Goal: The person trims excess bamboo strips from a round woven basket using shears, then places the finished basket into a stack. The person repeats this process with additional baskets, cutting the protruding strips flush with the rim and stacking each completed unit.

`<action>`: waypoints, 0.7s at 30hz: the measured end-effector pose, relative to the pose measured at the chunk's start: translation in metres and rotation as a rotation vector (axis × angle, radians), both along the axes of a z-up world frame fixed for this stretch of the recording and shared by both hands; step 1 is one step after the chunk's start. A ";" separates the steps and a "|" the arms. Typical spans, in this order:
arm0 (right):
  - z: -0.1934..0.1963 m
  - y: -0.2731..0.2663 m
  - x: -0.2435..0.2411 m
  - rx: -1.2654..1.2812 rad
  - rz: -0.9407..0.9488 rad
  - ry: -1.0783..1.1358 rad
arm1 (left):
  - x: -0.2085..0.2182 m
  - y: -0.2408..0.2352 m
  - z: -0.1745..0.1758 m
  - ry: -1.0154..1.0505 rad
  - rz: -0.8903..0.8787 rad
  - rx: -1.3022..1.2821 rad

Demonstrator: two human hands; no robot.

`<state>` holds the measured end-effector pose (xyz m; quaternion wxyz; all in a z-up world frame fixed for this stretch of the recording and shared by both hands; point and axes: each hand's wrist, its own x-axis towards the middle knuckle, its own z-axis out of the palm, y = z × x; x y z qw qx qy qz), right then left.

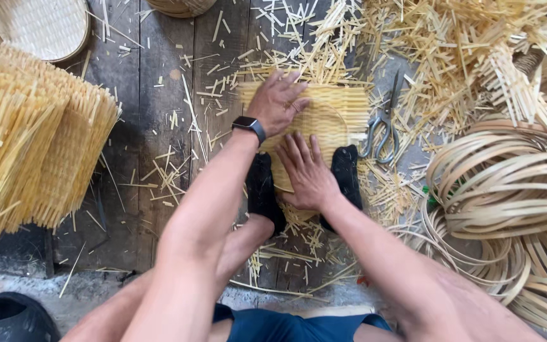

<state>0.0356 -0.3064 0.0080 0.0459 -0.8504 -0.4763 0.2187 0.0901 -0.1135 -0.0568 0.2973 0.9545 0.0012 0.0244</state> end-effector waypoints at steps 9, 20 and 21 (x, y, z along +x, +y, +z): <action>-0.052 -0.007 -0.019 0.118 0.071 -0.465 | 0.001 -0.001 -0.041 0.277 0.270 -0.470; -0.060 -0.001 0.130 0.536 -0.543 0.144 | 0.015 0.005 -0.043 0.432 0.098 -0.222; -0.070 -0.004 0.131 0.590 -0.571 0.215 | 0.015 0.003 -0.047 0.484 0.149 -0.277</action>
